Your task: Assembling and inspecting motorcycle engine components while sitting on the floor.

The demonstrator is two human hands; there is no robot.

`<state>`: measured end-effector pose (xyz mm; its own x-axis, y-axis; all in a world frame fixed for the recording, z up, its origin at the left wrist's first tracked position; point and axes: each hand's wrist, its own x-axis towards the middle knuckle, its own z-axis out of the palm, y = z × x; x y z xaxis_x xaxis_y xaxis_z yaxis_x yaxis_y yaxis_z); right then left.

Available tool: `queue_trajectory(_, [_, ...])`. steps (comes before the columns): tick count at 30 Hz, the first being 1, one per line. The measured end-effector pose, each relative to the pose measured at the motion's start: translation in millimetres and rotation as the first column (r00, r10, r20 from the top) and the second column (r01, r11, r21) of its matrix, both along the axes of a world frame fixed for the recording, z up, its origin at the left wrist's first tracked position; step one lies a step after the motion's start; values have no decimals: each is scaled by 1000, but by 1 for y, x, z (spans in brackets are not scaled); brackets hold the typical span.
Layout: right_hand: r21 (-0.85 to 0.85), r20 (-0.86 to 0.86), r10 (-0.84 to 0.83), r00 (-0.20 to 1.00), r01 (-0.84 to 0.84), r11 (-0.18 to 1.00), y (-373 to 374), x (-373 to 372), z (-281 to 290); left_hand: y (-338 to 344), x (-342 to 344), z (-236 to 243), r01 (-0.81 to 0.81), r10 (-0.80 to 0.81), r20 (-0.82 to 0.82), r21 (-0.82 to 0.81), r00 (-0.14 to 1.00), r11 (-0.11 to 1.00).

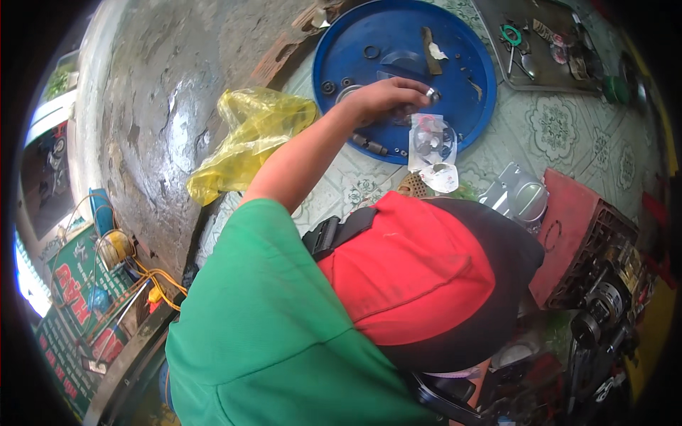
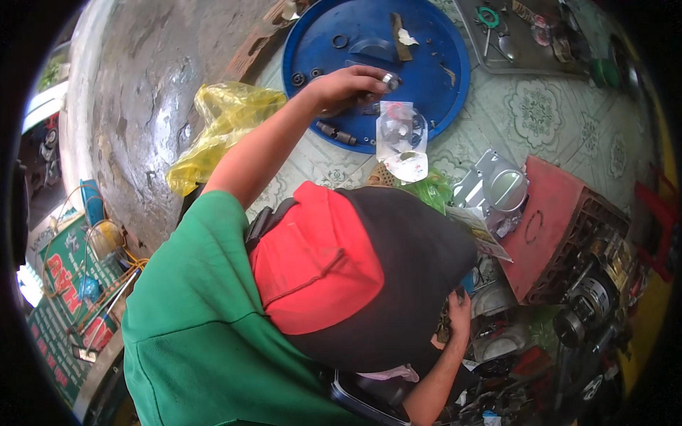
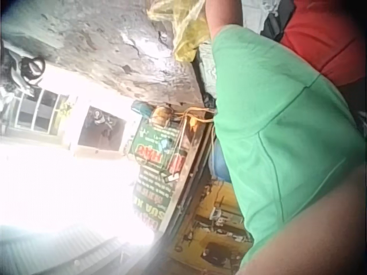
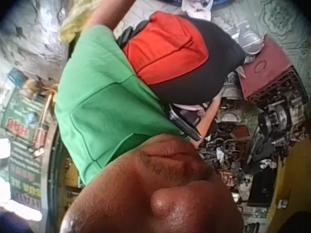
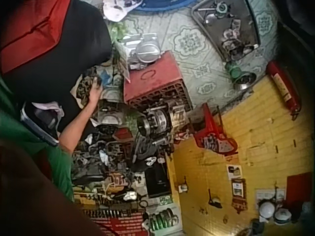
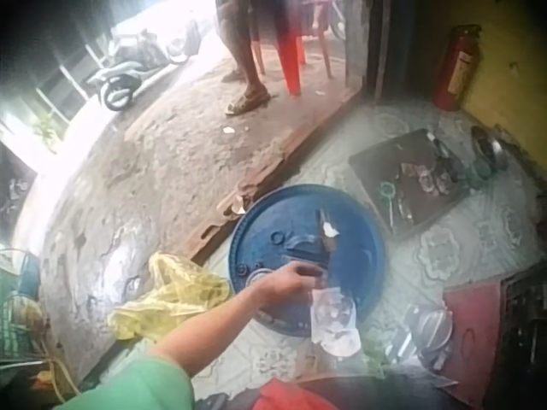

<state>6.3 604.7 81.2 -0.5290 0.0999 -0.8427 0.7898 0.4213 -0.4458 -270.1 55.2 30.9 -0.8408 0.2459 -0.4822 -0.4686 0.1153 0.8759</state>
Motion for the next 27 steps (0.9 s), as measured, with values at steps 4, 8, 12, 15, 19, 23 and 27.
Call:
queue_trajectory(4, [63, 1, 92, 996, -92, 994, -40, -36, 30, 2, 12, 16, -133, -64, 186, 867, 981, 481])
queue_trajectory(8, [-21, 38, 10, 999, -10, 1000, -29, -29, 21, 18, 4, 27, -83, -56, 117, 907, 992, 413])
queue_trajectory(12, [68, 173, -36, 984, 25, 997, -29, -30, 27, 16, -4, 40, -55, -64, 113, 812, 992, 581])
queue_trajectory(15, [36, 116, -22, 993, 18, 999, -32, -29, 28, 20, -5, 49, -110, 33, 128, 655, 991, 747])
queue_trajectory(19, [105, 89, 20, 996, -30, 994, -41, -30, 35, 27, -5, 11, -151, 164, -37, 238, 986, 959])
queue_trajectory(23, [97, 127, 6, 992, -18, 995, -41, -33, 33, 55, 25, 3, -281, 238, 185, 255, 953, 925])
queue_trajectory(27, [81, 69, 12, 998, -18, 997, -43, -32, 32, 80, 48, -15, -340, 321, 173, 93, 931, 936])
